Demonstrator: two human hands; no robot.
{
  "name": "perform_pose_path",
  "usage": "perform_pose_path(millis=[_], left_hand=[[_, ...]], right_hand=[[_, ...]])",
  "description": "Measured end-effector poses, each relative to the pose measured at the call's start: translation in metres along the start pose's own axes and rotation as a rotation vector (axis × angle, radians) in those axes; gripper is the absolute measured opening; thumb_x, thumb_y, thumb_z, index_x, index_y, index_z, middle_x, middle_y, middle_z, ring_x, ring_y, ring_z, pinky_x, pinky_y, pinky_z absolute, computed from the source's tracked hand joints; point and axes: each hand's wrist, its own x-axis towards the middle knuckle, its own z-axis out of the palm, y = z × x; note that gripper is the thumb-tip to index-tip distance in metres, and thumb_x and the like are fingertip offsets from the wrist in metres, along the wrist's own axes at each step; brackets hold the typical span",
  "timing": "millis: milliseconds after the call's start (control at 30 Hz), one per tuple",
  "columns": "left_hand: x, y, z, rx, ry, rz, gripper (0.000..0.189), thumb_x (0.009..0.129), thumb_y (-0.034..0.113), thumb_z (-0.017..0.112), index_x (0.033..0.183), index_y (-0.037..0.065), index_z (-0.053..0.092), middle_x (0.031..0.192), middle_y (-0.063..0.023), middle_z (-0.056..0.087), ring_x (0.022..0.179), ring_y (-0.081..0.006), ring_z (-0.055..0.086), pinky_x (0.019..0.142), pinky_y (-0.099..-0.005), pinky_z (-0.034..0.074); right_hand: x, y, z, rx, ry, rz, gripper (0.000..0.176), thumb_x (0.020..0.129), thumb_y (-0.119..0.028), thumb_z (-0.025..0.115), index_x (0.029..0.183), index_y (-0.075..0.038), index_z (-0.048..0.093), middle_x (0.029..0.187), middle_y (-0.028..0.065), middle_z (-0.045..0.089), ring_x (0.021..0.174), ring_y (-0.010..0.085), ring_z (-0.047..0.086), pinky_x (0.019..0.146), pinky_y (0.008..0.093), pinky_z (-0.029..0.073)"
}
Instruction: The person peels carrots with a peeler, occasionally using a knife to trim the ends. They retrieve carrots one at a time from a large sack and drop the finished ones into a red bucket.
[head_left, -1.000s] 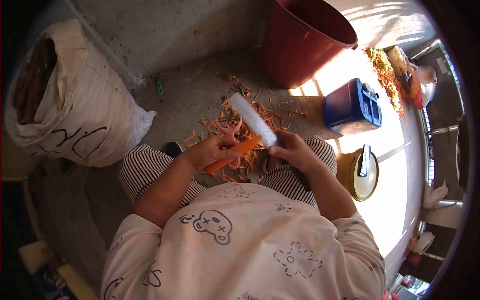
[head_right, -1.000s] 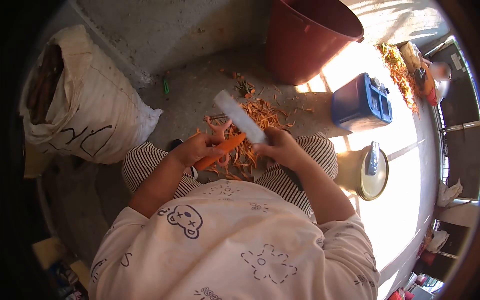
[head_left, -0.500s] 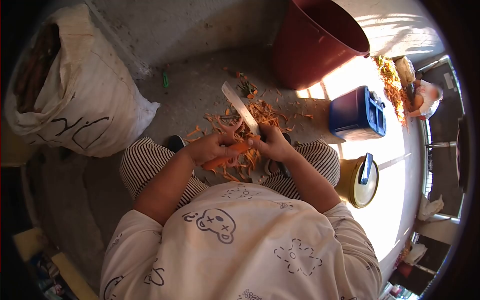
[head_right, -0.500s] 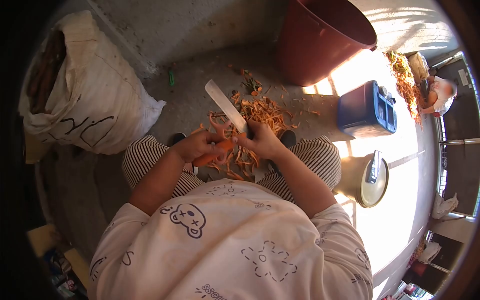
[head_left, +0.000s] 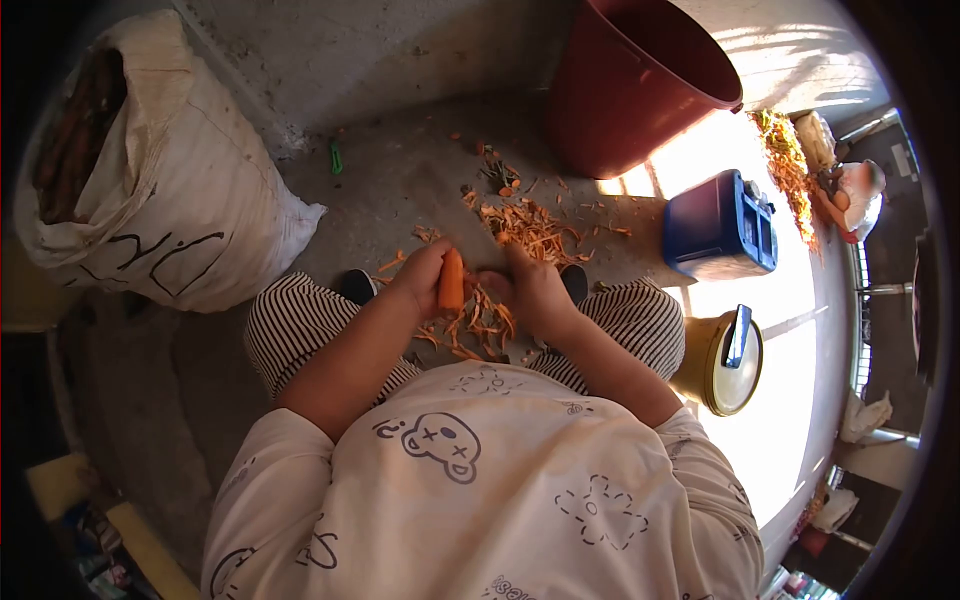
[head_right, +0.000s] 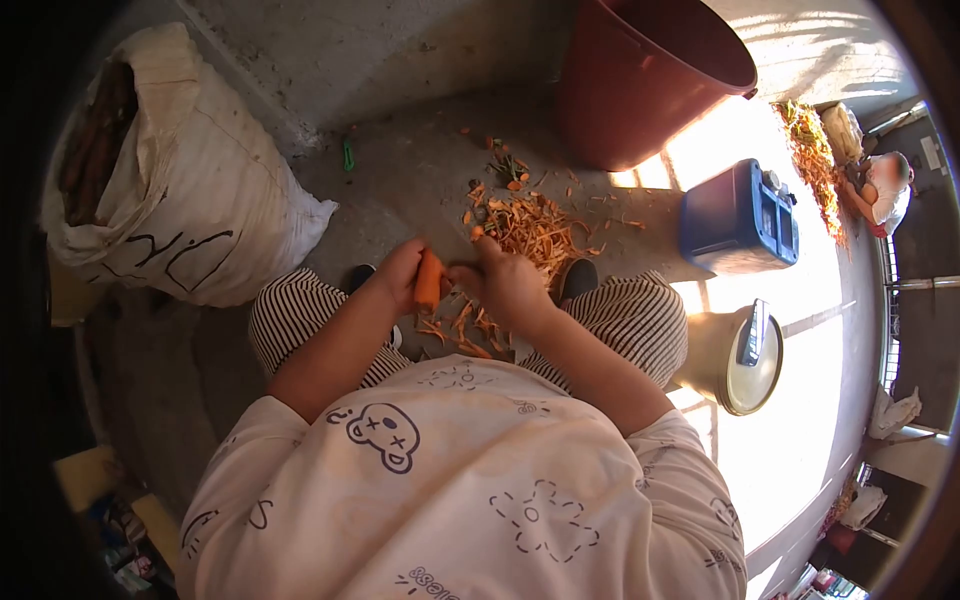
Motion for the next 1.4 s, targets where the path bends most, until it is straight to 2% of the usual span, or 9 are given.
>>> perform_pose_path(millis=[133,400,600,700,800,900,1000,1100,1400], left_hand=[[-0.004,0.001,0.007,-0.043,-0.049,0.035,0.043,0.082,0.046,0.043,0.076,0.005,0.052,0.066,-0.0055,0.054,0.049,-0.0174,0.053,0.041,-0.0271,0.044],[-0.009,0.005,0.007,0.013,-0.028,-0.035,0.046,0.081,0.05,0.041,0.068,0.007,0.051,0.058,-0.0057,0.053,0.048,-0.0184,0.053,0.045,-0.0283,0.045],[-0.004,0.005,0.016,-0.138,0.191,0.026,0.047,0.081,0.049,0.043,0.067,0.005,0.05,0.057,-0.008,0.052,0.049,-0.0183,0.051,0.047,-0.0288,0.044],[0.012,0.005,-0.02,0.119,-0.23,0.075,0.048,0.08,0.05,0.044,0.073,0.003,0.049,0.058,-0.0076,0.052,0.05,-0.0185,0.051,0.05,-0.0305,0.045],[-0.006,-0.002,-0.007,0.056,0.266,0.056,0.053,0.078,0.054,0.045,0.078,0.001,0.05,0.068,-0.0093,0.052,0.056,-0.0181,0.051,0.054,-0.0285,0.044],[-0.005,0.006,-0.041,0.834,0.267,0.618,0.044,0.075,0.042,0.058,0.088,0.001,0.05,0.075,-0.0087,0.049,0.059,-0.0193,0.051,0.057,-0.0304,0.045],[-0.034,-0.008,-0.002,1.392,0.372,1.439,0.036,0.07,0.031,0.065,0.083,0.0,0.055,0.084,-0.0118,0.047,0.071,-0.0213,0.054,0.063,-0.0336,0.046],[-0.025,-0.015,-0.002,1.467,0.349,1.118,0.032,0.063,0.021,0.072,0.084,0.003,0.056,0.086,-0.0147,0.049,0.072,-0.0226,0.055,0.066,-0.0347,0.046],[-0.025,-0.004,-0.004,1.561,0.011,0.895,0.026,0.067,0.022,0.067,0.085,0.005,0.06,0.093,-0.0147,0.049,0.082,-0.0266,0.054,0.072,-0.0364,0.044]], right_hand=[[-0.01,-0.014,0.004,-0.097,0.018,-0.1,0.041,0.071,-0.039,0.061,0.081,-0.005,0.043,0.063,0.0176,0.057,0.062,0.036,0.057,0.051,0.0402,0.044],[-0.017,-0.017,0.013,-0.252,0.121,-0.268,0.054,0.063,-0.048,0.064,0.089,-0.004,0.044,0.066,0.0128,0.056,0.058,0.0275,0.059,0.049,0.0354,0.046],[-0.013,-0.015,0.023,-0.335,0.204,-0.327,0.059,0.059,-0.05,0.066,0.088,-0.003,0.045,0.064,0.0118,0.055,0.058,0.0261,0.058,0.049,0.0333,0.046],[-0.007,-0.015,0.017,-0.235,0.136,-0.163,0.055,0.063,-0.047,0.066,0.085,-0.001,0.045,0.06,0.0095,0.053,0.055,0.0238,0.057,0.047,0.0319,0.045],[0.006,0.004,0.01,0.116,0.16,-0.028,0.051,0.07,-0.046,0.061,0.082,0.001,0.047,0.057,0.0081,0.051,0.051,0.0176,0.055,0.047,0.0293,0.044],[0.013,0.014,-0.013,0.521,0.02,0.199,0.05,0.074,-0.047,0.058,0.078,0.001,0.048,0.054,0.0052,0.048,0.045,0.0112,0.049,0.043,0.0252,0.041],[0.007,0.016,-0.021,0.86,-0.183,0.367,0.05,0.076,-0.049,0.055,0.078,0.001,0.048,0.053,0.0022,0.045,0.041,0.008,0.044,0.037,0.0211,0.035],[0.007,0.016,-0.015,0.984,-0.244,0.367,0.05,0.074,-0.049,0.056,0.079,0.001,0.048,0.053,0.0017,0.044,0.041,0.008,0.043,0.036,0.0209,0.034],[0.017,0.039,-0.012,0.574,-0.107,0.023,0.072,0.054,-0.048,0.074,0.093,0.007,0.051,0.066,0.0101,0.057,0.059,0.0144,0.056,0.051,0.0254,0.044]])
